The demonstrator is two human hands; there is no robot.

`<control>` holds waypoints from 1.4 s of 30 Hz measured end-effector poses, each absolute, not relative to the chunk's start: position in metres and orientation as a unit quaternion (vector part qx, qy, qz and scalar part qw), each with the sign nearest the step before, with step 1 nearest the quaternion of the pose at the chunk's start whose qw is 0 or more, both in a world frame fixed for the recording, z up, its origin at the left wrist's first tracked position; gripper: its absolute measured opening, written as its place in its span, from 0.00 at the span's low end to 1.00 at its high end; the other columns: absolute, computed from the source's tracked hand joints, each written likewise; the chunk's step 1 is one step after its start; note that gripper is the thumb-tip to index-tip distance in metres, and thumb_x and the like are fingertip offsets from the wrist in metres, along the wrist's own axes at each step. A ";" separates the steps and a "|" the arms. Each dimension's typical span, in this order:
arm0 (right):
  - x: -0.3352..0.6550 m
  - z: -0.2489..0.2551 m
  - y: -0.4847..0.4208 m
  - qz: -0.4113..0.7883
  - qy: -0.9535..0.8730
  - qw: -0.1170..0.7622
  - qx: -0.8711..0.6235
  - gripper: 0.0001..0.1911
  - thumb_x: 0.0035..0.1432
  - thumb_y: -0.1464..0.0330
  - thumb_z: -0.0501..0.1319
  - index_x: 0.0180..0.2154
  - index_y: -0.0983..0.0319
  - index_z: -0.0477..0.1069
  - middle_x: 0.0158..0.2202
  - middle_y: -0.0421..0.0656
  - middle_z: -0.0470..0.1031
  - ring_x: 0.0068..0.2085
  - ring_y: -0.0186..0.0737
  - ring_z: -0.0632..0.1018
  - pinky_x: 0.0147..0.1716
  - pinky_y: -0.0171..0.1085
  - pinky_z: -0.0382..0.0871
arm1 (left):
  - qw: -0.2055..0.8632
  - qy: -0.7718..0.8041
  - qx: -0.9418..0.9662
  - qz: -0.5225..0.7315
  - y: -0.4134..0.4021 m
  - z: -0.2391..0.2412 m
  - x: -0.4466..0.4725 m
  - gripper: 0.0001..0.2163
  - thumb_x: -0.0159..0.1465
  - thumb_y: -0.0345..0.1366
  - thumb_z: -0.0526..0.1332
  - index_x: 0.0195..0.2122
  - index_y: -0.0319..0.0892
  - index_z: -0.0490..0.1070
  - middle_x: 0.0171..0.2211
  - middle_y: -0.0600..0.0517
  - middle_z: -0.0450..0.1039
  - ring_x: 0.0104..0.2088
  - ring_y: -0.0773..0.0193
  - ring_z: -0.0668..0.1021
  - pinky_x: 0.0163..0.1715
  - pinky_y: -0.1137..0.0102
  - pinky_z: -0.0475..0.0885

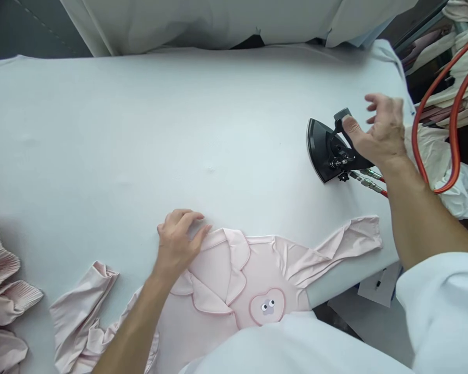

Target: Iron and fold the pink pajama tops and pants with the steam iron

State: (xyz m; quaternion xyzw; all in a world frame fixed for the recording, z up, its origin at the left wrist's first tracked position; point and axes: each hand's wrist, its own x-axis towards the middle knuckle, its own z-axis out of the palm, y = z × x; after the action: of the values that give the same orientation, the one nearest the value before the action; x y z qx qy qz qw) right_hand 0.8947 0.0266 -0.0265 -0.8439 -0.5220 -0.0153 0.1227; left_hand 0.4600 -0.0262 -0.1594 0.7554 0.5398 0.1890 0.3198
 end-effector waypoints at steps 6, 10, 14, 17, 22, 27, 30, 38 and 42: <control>0.859 -0.022 0.022 0.194 -0.532 -0.028 -0.824 0.30 0.66 0.48 0.51 0.60 0.62 0.58 0.27 0.42 0.71 0.22 0.36 0.68 0.27 0.40 0.62 | 0.376 0.394 0.838 0.037 -0.031 -0.145 0.406 0.05 0.59 0.38 0.61 0.34 0.48 0.76 0.45 0.47 0.69 0.45 0.53 0.68 0.43 0.56 0.60; 0.765 -0.018 0.002 0.261 -0.778 -0.178 -0.543 0.25 0.63 0.50 0.54 0.54 0.59 0.66 0.32 0.45 0.76 0.29 0.41 0.74 0.29 0.38 0.59 | 0.380 0.336 0.861 -0.033 -0.007 -0.136 0.402 0.05 0.58 0.39 0.61 0.29 0.46 0.75 0.44 0.47 0.69 0.43 0.54 0.68 0.43 0.55 0.61; 0.674 -0.033 -0.007 0.285 -0.847 -0.281 -0.349 0.21 0.64 0.50 0.54 0.44 0.59 0.70 0.30 0.45 0.76 0.24 0.38 0.71 0.24 0.36 0.50 | 0.368 0.338 0.866 -0.040 0.006 -0.137 0.395 0.06 0.59 0.35 0.59 0.30 0.49 0.77 0.43 0.48 0.69 0.43 0.55 0.69 0.44 0.56 0.60; 0.637 -0.046 -0.003 0.276 -0.858 -0.298 -0.313 0.23 0.65 0.49 0.51 0.42 0.61 0.69 0.26 0.45 0.74 0.22 0.39 0.70 0.23 0.36 0.48 | 0.377 0.359 0.854 -0.025 0.004 -0.147 0.390 0.10 0.61 0.32 0.57 0.32 0.52 0.77 0.43 0.50 0.70 0.43 0.57 0.69 0.43 0.56 0.59; 0.604 -0.054 0.006 0.292 -0.855 -0.331 -0.271 0.22 0.66 0.49 0.51 0.43 0.61 0.68 0.25 0.44 0.74 0.22 0.40 0.71 0.23 0.37 0.49 | 0.439 0.407 0.797 0.073 0.000 -0.159 0.377 0.08 0.62 0.36 0.58 0.35 0.51 0.77 0.41 0.51 0.73 0.41 0.59 0.72 0.44 0.59 0.62; 0.594 -0.058 0.008 0.299 -0.844 -0.334 -0.294 0.22 0.64 0.49 0.53 0.40 0.61 0.68 0.24 0.44 0.73 0.20 0.39 0.70 0.24 0.37 0.49 | 0.509 0.518 0.669 0.157 -0.027 -0.158 0.361 0.10 0.61 0.43 0.57 0.32 0.45 0.75 0.27 0.53 0.74 0.25 0.67 0.71 0.27 0.71 0.66; 0.604 -0.061 0.011 0.274 -0.844 -0.326 -0.325 0.24 0.64 0.46 0.52 0.40 0.61 0.68 0.24 0.45 0.74 0.20 0.39 0.70 0.24 0.36 0.46 | 0.445 0.578 0.670 0.134 -0.051 -0.160 0.374 0.14 0.62 0.48 0.59 0.28 0.44 0.74 0.25 0.54 0.74 0.24 0.67 0.72 0.27 0.71 0.64; 0.612 -0.049 0.030 0.247 -0.822 -0.296 -0.419 0.28 0.64 0.44 0.48 0.42 0.62 0.65 0.26 0.47 0.75 0.26 0.44 0.74 0.24 0.36 0.48 | 0.343 0.682 0.634 0.124 -0.063 -0.164 0.400 0.17 0.63 0.50 0.59 0.23 0.44 0.71 0.20 0.54 0.71 0.23 0.65 0.72 0.25 0.70 0.59; 0.572 -0.047 0.014 0.314 -0.837 -0.308 -0.325 0.25 0.64 0.45 0.50 0.41 0.60 0.67 0.26 0.46 0.75 0.25 0.44 0.75 0.26 0.36 0.54 | 0.399 0.719 0.510 0.251 -0.077 -0.148 0.375 0.13 0.62 0.48 0.60 0.32 0.44 0.74 0.28 0.54 0.75 0.28 0.66 0.74 0.33 0.72 0.69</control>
State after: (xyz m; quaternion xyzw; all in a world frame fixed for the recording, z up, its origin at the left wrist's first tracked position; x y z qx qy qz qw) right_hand 0.5720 0.0144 -0.0470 -0.3252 -0.8370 0.3143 -0.3082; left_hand 0.3752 -0.0772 -0.1479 0.5098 0.7193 0.2514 0.3995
